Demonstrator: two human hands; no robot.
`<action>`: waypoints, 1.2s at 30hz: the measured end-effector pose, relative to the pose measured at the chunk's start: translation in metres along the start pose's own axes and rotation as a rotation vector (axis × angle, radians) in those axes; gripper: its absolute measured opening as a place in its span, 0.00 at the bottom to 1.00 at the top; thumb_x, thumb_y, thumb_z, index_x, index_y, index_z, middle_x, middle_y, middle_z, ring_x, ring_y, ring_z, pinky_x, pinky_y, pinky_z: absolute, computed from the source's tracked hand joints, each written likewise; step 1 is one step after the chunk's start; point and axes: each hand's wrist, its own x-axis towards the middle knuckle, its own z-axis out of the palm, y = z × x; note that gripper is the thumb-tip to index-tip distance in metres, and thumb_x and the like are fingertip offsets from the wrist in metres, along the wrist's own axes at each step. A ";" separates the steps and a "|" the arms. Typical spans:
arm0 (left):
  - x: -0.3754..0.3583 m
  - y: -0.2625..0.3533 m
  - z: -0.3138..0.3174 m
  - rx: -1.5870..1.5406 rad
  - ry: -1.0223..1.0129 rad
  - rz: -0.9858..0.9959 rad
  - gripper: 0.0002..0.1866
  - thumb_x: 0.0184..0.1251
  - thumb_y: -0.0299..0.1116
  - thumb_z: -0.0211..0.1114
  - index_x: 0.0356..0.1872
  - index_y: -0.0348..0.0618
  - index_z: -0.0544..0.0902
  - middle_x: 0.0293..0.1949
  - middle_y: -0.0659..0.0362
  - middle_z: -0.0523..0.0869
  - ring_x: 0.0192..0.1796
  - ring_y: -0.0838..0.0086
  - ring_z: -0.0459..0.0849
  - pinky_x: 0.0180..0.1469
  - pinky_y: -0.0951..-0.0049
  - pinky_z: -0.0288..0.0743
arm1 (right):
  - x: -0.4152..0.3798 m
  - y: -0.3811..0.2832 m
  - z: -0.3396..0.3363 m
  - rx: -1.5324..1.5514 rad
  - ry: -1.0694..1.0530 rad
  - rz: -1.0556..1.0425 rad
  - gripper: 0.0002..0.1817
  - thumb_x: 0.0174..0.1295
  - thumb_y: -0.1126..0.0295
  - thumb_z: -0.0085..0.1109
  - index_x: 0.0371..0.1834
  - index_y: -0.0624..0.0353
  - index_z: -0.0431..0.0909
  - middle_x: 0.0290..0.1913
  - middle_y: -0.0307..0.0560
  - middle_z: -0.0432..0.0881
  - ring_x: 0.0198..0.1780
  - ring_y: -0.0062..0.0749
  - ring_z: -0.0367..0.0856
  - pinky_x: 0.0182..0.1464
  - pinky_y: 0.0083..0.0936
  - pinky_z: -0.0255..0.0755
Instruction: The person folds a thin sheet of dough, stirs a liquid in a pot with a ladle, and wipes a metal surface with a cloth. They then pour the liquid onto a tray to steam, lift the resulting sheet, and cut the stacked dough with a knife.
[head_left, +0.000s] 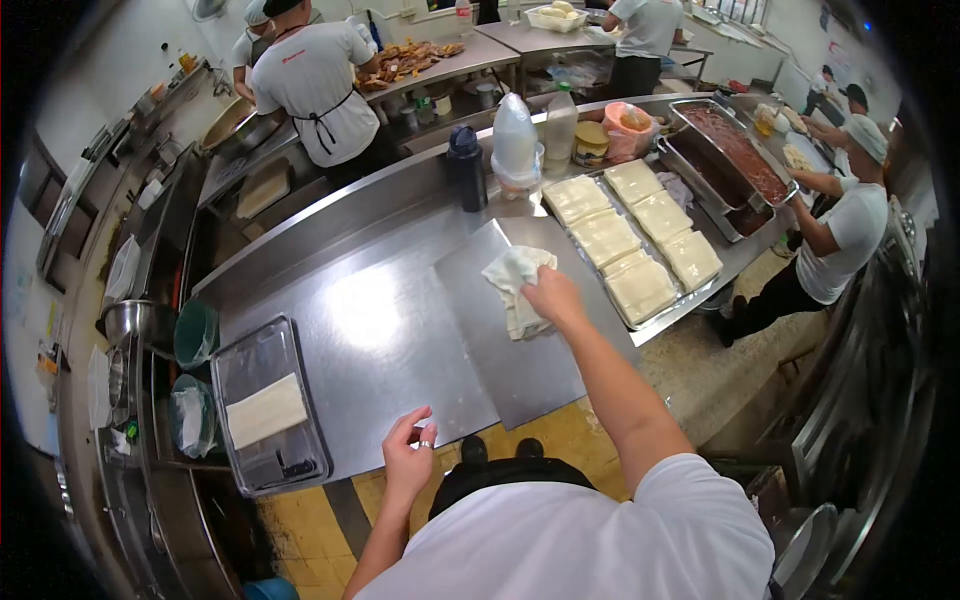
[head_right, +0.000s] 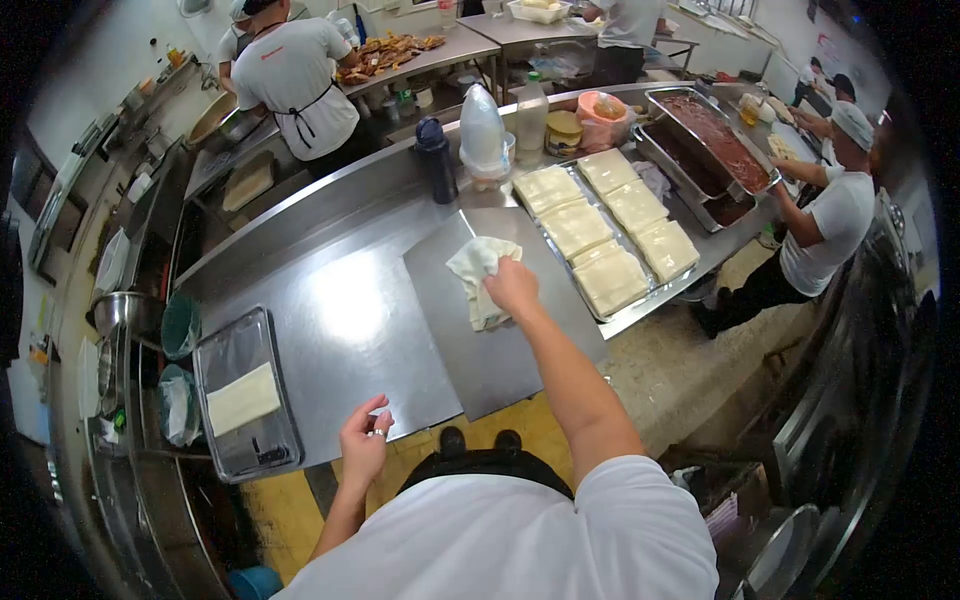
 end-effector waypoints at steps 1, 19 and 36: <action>0.005 0.001 0.003 -0.016 -0.008 0.002 0.16 0.70 0.23 0.68 0.57 0.37 0.86 0.50 0.54 0.89 0.36 0.76 0.87 0.41 0.75 0.81 | 0.000 0.000 -0.004 -0.016 -0.035 0.001 0.23 0.60 0.54 0.69 0.45 0.65 0.83 0.45 0.65 0.87 0.50 0.62 0.86 0.53 0.52 0.79; 0.112 -0.011 0.011 0.217 -1.027 0.250 0.17 0.71 0.33 0.70 0.57 0.41 0.87 0.51 0.48 0.89 0.45 0.59 0.90 0.51 0.63 0.83 | -0.282 -0.034 -0.007 0.253 0.224 0.450 0.17 0.62 0.61 0.67 0.45 0.65 0.85 0.44 0.59 0.86 0.45 0.50 0.86 0.51 0.41 0.79; -0.056 0.001 0.025 0.291 -1.970 0.728 0.18 0.72 0.37 0.69 0.58 0.40 0.87 0.53 0.44 0.89 0.49 0.56 0.90 0.53 0.62 0.83 | -0.567 -0.161 0.068 0.285 0.651 1.023 0.17 0.65 0.61 0.66 0.47 0.64 0.84 0.44 0.58 0.86 0.46 0.54 0.85 0.51 0.44 0.79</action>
